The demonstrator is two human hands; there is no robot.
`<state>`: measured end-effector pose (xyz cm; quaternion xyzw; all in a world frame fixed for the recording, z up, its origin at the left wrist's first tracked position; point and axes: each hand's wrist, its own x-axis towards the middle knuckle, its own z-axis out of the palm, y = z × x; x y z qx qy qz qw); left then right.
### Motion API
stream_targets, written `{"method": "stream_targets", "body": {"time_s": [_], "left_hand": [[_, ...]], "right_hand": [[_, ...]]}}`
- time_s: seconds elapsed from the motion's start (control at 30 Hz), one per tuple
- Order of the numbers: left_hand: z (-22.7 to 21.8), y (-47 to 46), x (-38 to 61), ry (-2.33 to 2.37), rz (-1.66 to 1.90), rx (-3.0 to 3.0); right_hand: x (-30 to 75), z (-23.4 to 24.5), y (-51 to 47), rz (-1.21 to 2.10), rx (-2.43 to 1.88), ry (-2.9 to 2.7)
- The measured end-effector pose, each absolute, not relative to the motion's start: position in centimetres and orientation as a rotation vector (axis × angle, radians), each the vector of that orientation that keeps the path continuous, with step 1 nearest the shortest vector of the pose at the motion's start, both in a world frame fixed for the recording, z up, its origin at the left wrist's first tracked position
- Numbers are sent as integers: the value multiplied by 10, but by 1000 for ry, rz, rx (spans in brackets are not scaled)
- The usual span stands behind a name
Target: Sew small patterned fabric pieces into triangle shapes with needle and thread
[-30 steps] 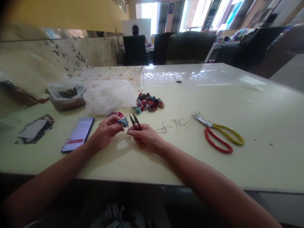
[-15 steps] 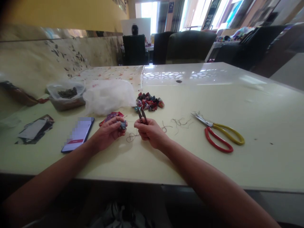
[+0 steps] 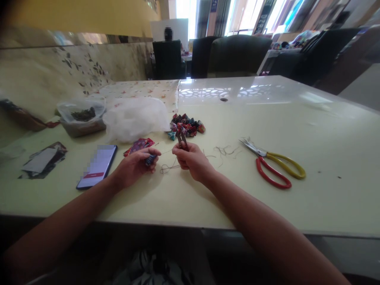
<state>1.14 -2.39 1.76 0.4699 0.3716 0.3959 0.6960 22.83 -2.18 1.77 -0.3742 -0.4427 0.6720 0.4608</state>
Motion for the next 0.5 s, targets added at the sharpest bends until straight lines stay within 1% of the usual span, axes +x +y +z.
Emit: {"method": "stream_targets", "body": {"time_s": [0.3,0.5], "left_hand": [[19,-27,18,1036,811,1157],[17,-24,18,1005,932,1080]], "right_hand": [[227,17,-23,1612,-927,-1139],[224,21,-31,1207,-994,-1368]]}}
